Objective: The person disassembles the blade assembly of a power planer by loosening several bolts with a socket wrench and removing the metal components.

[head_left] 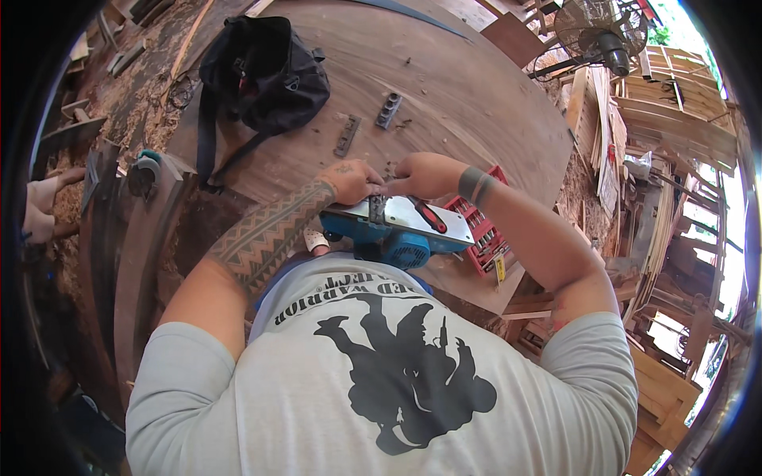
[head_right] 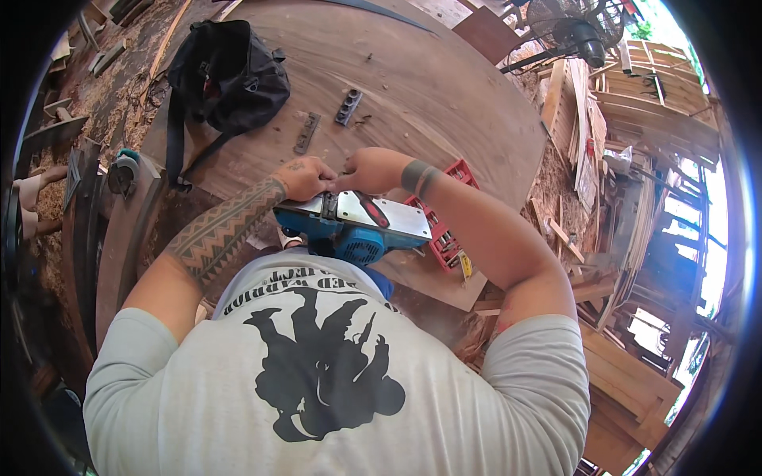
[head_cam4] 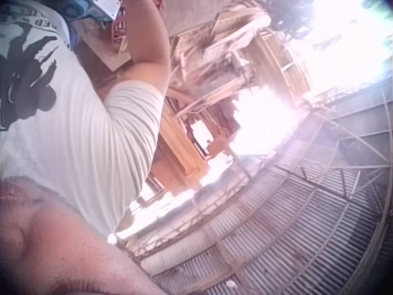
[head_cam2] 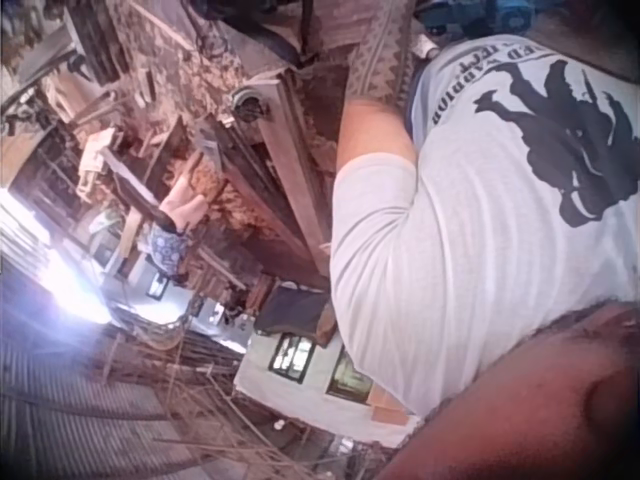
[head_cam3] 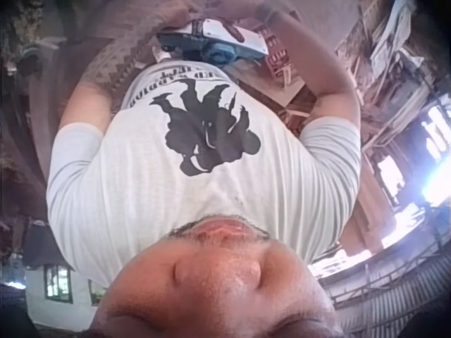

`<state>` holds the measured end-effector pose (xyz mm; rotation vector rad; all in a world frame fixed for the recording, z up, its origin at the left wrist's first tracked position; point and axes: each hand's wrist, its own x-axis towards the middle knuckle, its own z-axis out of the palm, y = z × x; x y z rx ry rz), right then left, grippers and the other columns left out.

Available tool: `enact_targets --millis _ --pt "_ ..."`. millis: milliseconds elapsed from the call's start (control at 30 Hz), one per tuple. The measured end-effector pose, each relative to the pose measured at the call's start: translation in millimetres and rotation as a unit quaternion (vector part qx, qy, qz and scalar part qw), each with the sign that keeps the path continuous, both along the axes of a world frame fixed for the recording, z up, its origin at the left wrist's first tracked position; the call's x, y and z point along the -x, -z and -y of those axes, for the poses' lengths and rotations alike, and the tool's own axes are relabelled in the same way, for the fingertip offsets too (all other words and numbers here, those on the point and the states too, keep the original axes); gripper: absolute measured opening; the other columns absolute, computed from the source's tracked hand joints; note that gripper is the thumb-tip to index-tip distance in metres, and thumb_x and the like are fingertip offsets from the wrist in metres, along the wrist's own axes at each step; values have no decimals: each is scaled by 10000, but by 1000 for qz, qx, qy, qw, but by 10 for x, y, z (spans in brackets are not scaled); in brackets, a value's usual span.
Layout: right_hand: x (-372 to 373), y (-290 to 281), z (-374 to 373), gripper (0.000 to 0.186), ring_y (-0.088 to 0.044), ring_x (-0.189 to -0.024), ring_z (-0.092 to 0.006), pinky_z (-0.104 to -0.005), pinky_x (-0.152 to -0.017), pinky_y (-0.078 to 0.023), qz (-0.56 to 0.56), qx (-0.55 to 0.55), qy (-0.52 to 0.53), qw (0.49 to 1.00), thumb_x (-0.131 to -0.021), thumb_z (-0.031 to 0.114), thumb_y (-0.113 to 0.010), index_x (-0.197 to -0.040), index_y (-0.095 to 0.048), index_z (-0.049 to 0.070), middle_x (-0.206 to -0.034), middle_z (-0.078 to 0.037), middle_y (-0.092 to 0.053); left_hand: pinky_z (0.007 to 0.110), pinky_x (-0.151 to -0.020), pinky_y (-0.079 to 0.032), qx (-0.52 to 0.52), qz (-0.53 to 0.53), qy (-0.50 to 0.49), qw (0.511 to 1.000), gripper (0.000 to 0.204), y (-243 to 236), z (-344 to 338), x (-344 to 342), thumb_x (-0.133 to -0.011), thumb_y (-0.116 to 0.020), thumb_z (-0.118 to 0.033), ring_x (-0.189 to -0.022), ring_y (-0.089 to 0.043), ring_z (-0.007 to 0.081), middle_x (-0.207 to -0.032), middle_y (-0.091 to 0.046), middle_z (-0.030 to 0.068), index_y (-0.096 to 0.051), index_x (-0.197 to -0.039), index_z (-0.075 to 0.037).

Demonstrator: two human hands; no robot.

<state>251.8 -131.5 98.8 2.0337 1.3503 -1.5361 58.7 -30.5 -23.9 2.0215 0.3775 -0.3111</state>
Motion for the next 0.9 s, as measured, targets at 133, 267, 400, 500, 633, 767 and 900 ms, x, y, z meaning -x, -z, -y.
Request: enact_targets --millis 133,267,400,500,633,767,900 --pt "-210 88 96 474 -783 -1042 -387 -471 -983 -595 -77 -213 -154 962 -874 414 -903 -1178 -836 56 -1073 -198 -835 448 -941 -581 -27 30 10 999 285 11 -2 -19 -1063 -732 -315 -1022 -782 372 -1077 -830 193 -864 -1231 -127" --pt "-326 396 157 485 -776 -1043 -399 -479 -971 -587 -126 -371 -204 897 -872 326 -898 -1301 -835 108 -1105 -206 -833 457 -986 -584 -32 -66 19 997 298 -197 -10 -75 -1052 -741 -338 -1084 -778 370 -1144 -828 179 -865 -1254 -156" --pt "-176 97 74 421 -787 -973 -381 -495 -914 -586 -134 -253 -108 952 -956 395 -839 -1217 -856 65 -1029 -201 -836 463 -1033 -590 -40 -27 14 999 322 -88 -24 17 -1052 -744 -371 -1138 -778 374 -1216 -827 171 -862 -1284 -180" --pt "-89 145 39 397 -747 -829 -337 -463 -813 -567 -48 -101 -7 994 -1055 415 -740 -1081 -845 33 -882 -174 -796 471 -1035 -587 -58 -31 13 998 331 -78 6 -31 -1055 -742 -378 -1146 -773 385 -1214 -824 182 -859 -1290 -176" --pt "-21 10 26 543 -739 -804 -342 -464 -794 -552 -26 -111 -28 993 -1095 512 -664 -986 -828 6 -815 -185 -773 474 -1043 -584 -87 -18 27 996 336 -79 -3 -30 -1060 -733 -374 -1160 -770 384 -1222 -824 182 -857 -1293 -167" --pt "12 -127 76 457 -762 -885 -381 -495 -855 -574 -9 -144 -117 983 -1045 450 -744 -1076 -834 3 -934 -205 -809 460 -1056 -579 -50 -20 29 998 327 -54 -19 -24 -1064 -723 -364 -1170 -771 372 -1226 -828 171 -861 -1286 -168" --pt "-20 -145 192 397 -774 -1029 -413 -496 -960 -591 -81 -222 -95 967 -915 260 -857 -1247 -826 45 -1126 -218 -824 441 -1060 -580 -50 -36 30 998 313 -112 -27 -23 -1060 -725 -346 -1170 -776 352 -1224 -834 155 -866 -1280 -174"
